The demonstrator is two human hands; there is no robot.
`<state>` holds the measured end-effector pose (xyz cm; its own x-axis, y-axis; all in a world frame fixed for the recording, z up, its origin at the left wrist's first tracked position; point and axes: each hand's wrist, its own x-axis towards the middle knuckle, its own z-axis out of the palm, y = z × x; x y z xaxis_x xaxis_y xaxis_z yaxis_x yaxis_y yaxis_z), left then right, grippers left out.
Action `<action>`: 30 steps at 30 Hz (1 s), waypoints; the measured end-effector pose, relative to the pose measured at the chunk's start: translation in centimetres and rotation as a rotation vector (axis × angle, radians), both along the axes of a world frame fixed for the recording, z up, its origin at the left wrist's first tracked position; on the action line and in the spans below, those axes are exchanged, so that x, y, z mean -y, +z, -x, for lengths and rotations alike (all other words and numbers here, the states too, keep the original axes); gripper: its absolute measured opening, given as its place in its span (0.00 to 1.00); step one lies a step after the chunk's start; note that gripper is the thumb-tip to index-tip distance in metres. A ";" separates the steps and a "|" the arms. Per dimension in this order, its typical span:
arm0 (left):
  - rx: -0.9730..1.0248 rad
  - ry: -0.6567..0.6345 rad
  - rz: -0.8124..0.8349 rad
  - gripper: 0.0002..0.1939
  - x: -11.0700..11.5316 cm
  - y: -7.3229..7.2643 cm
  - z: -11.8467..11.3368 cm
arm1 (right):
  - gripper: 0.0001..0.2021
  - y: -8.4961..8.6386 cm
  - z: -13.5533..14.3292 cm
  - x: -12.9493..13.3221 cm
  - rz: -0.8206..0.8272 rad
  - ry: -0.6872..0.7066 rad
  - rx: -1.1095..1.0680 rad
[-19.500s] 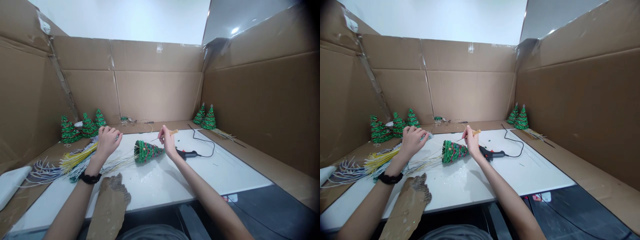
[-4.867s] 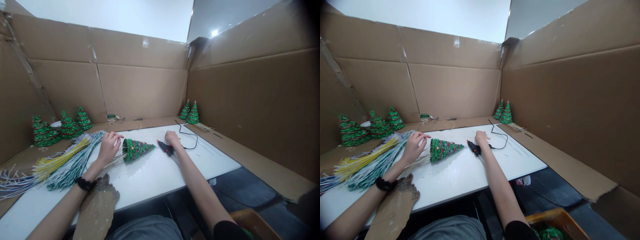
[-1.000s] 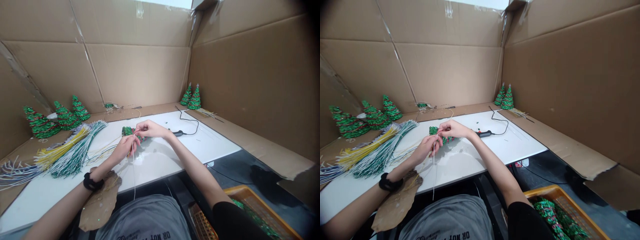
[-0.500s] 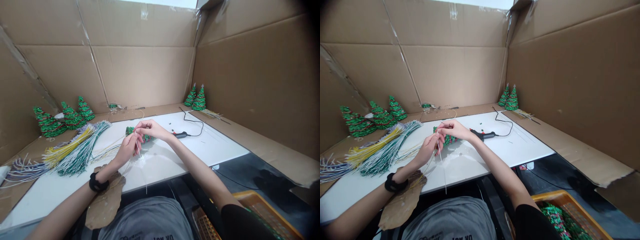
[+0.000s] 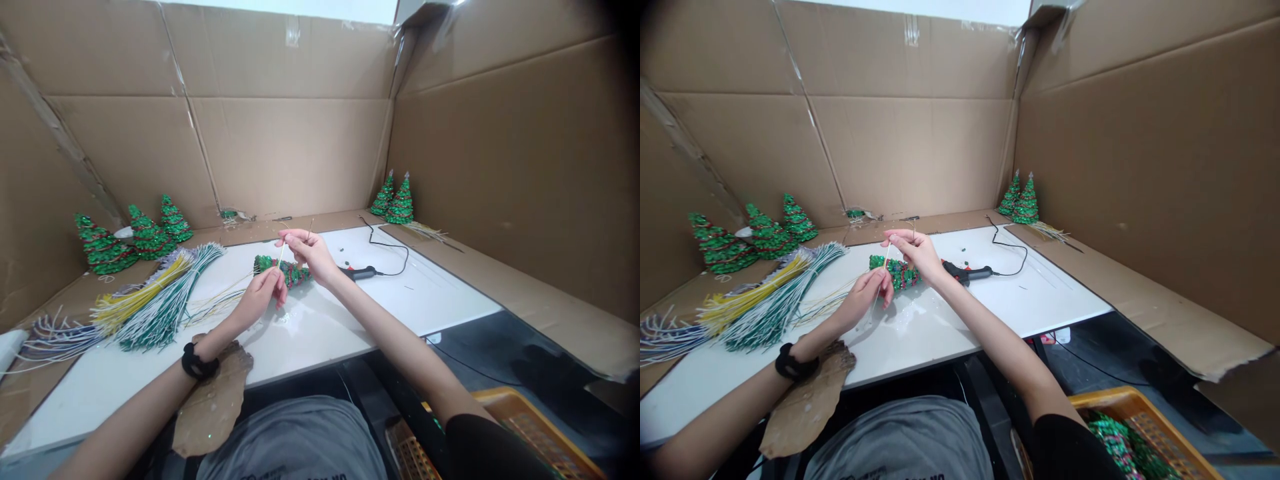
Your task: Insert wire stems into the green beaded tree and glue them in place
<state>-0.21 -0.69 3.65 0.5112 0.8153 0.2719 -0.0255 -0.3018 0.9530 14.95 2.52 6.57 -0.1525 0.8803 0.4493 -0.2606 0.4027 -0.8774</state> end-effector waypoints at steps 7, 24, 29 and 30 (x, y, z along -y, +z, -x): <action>-0.041 -0.012 0.043 0.17 0.2 0.0 -0.1 | 0.14 0.0 0.1 0.2 -0.039 -0.047 -0.023; -0.164 -0.190 0.089 0.18 0.3 -1.4 -0.3 | 0.19 0.5 -4.5 -3.1 -0.021 -0.624 -0.205; -0.167 -0.187 0.098 0.18 0.1 -1.8 -0.3 | 0.18 0.2 -4.6 -3.5 0.003 -0.630 -0.201; -0.168 -0.190 0.103 0.18 0.1 -1.8 -0.3 | 0.17 0.2 -4.6 -3.5 0.004 -0.632 -0.196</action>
<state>0.07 -0.78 1.82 0.6886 0.7194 0.0912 0.0887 -0.2084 0.9740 19.53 5.97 6.72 0.4784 0.7751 0.4129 -0.1302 0.5276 -0.8395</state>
